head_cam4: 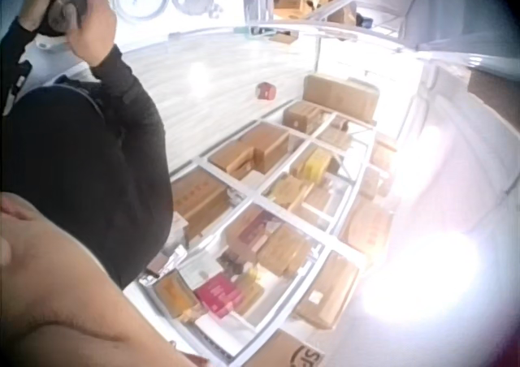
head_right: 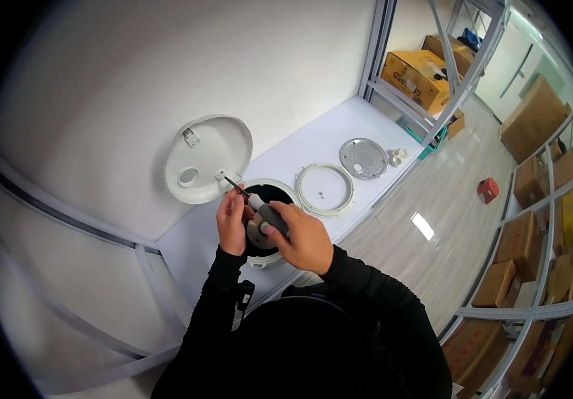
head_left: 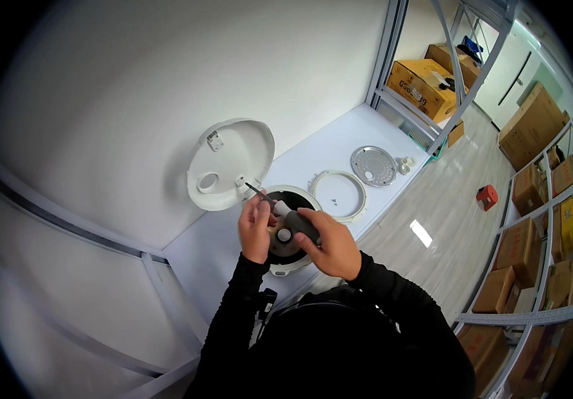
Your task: The person assembles a white cylindrical appliance on a workbench. They place a black inner pot into the base, attach a white lid, and use a screwdriver to fasten screws on the lid and a perforated metal plate. The person handles the pot, lid, plate, and screws throughout the process.
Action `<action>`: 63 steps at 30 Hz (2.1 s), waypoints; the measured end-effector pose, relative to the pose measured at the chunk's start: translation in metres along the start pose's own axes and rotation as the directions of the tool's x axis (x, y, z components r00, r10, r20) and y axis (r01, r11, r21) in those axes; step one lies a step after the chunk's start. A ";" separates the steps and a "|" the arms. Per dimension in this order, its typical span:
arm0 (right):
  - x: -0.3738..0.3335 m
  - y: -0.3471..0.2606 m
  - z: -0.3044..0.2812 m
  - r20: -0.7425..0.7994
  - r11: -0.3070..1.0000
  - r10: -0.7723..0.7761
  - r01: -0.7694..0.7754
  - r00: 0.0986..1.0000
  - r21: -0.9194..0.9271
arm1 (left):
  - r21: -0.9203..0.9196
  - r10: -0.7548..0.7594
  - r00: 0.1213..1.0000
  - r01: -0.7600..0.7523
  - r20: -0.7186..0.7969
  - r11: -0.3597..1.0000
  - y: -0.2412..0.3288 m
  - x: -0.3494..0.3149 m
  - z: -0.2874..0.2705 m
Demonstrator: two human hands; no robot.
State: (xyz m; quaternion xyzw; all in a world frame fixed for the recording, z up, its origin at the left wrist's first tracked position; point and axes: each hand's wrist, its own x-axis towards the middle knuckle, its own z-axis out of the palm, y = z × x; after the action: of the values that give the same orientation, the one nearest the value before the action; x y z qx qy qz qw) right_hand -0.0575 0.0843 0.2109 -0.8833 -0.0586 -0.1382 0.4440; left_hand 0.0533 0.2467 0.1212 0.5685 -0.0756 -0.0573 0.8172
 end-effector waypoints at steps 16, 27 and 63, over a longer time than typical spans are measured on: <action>0.010 0.129 -0.077 -0.297 0.846 0.115 0.063 0.948 0.529 | 0.271 -0.158 0.910 0.052 0.384 0.961 0.030 -0.035 0.097; 0.044 0.217 -0.172 -0.211 0.861 0.043 0.070 0.977 0.504 | 0.651 -0.135 0.984 0.026 0.118 0.758 -0.060 0.013 0.188; 0.071 0.294 -0.259 0.143 0.896 -0.240 0.162 0.960 0.414 | 0.146 0.223 0.888 -0.178 -0.402 0.973 -0.086 0.047 0.259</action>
State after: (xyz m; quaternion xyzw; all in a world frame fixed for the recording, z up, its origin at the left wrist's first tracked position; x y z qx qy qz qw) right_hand 0.0272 -0.3001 0.1531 -0.7726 -0.2190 -0.0838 0.5900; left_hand 0.0494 -0.0298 0.1318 0.5987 0.0388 0.1537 0.7851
